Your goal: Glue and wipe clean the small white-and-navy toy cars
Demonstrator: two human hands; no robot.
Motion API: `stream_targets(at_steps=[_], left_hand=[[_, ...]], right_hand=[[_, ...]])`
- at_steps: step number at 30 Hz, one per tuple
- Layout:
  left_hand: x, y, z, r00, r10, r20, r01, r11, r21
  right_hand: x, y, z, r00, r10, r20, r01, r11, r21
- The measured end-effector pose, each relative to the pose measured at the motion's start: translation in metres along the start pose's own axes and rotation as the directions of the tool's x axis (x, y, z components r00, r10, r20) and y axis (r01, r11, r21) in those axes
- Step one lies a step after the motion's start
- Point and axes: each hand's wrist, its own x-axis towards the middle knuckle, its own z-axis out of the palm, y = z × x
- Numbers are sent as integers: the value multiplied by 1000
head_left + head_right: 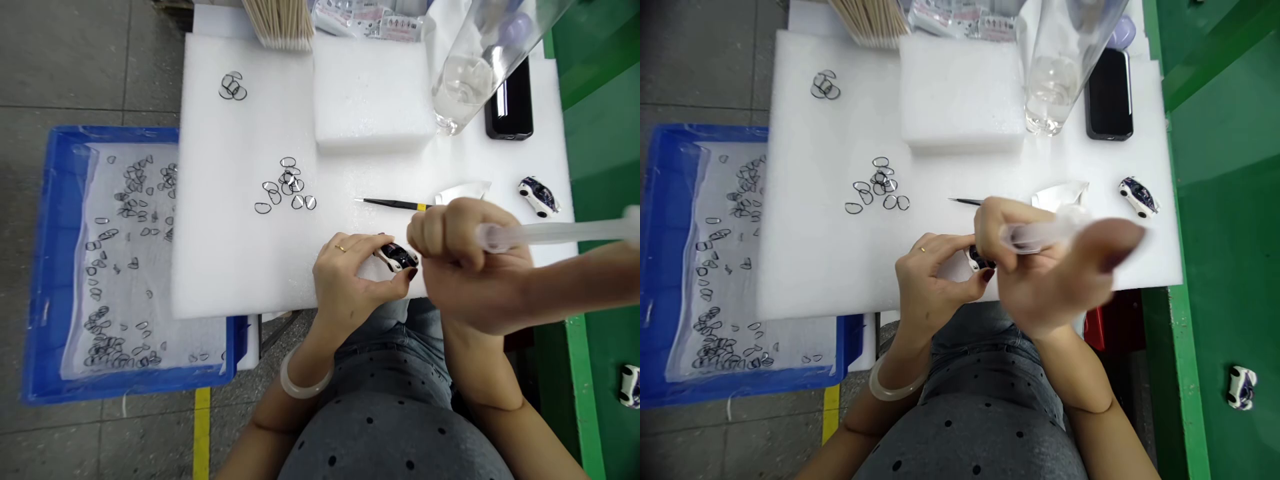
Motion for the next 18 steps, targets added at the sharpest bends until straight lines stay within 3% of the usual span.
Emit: stream_targets(at_steps=[1,3,5,7,8,9,11,13,15,16,18], left_hand=[[-1,-1,-1,1000,15,10,-15,1000,-10],[-3,-4,-2,998,52,41,-51,999,-10],[-4,-7,-3,993,93,77,-94,995,17],[-6,-9,-3,985,130,113,-136,990,48],[-7,-10,-4,981,145,130,-153,986,59],[-8,-11,-4,977,156,145,-167,984,68],[-9,-12,-5,970,173,169,-189,979,79],[-10,-12,-5,966,188,176,-206,974,94],[-11,-13,-4,962,202,184,-226,967,118],[-11,-13,-3,959,206,194,-233,963,131],[-10,-14,0,953,209,218,-245,958,151]], right_hand=[[5,-10,-4,987,-161,2,161,987,2],[25,-27,-8,881,-465,-86,470,881,50],[59,-33,-7,804,-556,-212,582,808,88],[98,-25,-5,849,-494,-185,508,861,34],[115,-19,-5,914,-386,-127,382,922,-60],[127,-12,-6,953,-295,-71,286,952,-112],[131,-2,-14,977,-200,-68,183,962,-201],[108,-1,-31,949,-275,-157,231,941,-249],[73,-3,-54,879,-350,-324,238,910,-338],[55,-3,-67,846,-347,-405,156,887,-434],[30,3,-90,806,-280,-522,-140,767,-627]])
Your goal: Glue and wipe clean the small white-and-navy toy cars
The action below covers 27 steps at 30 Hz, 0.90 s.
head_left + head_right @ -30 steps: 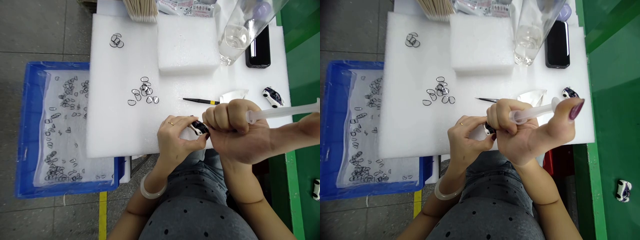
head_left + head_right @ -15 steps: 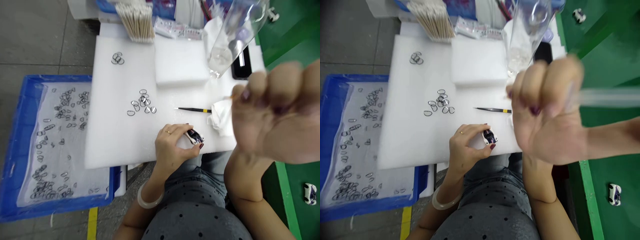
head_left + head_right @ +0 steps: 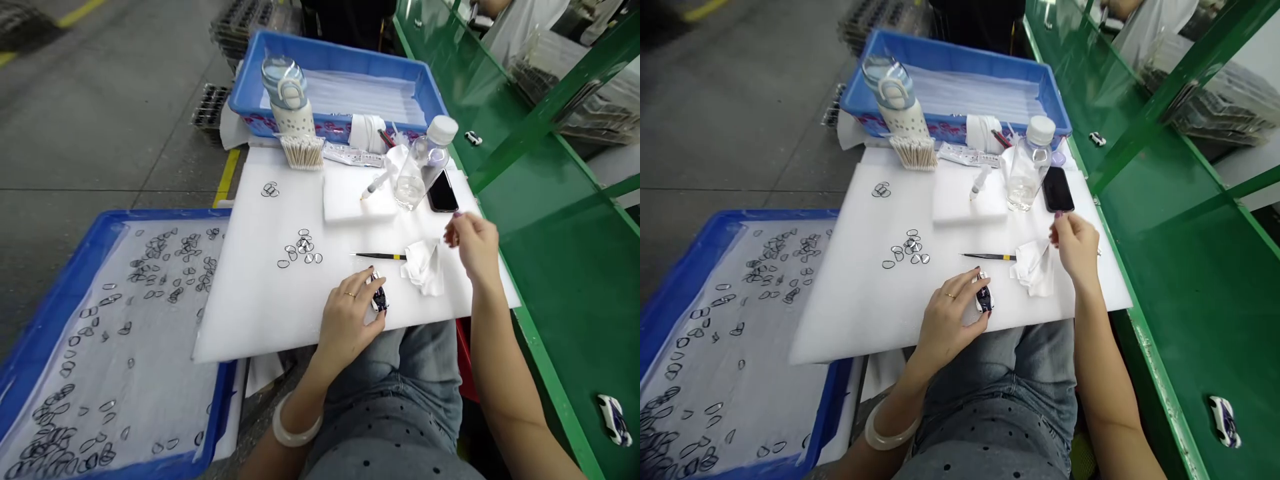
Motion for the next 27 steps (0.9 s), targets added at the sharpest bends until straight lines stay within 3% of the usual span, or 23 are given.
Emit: stream_targets(at_steps=[2,3,8,14,21,27], left_hand=[[0,0,1,1000,-1,12,1,1000,9],[0,1,1,1000,-4,6,4,1000,6],[-13,2,-9,998,-16,-53,11,995,-101],[-42,-5,-35,989,-91,-114,78,990,-115],[-56,-8,-60,991,-90,-104,76,989,-131],[-47,-33,-72,964,-220,-150,201,971,-133]], right_hand=[[-5,19,-7,997,80,-12,-80,968,-237],[-6,25,-5,996,94,-12,-93,956,-277],[-13,32,12,998,59,29,-55,992,-116],[-36,44,-8,996,88,14,-89,996,32],[-64,63,-30,990,50,-135,-58,997,-55],[-72,69,-37,930,44,-364,-10,996,94]])
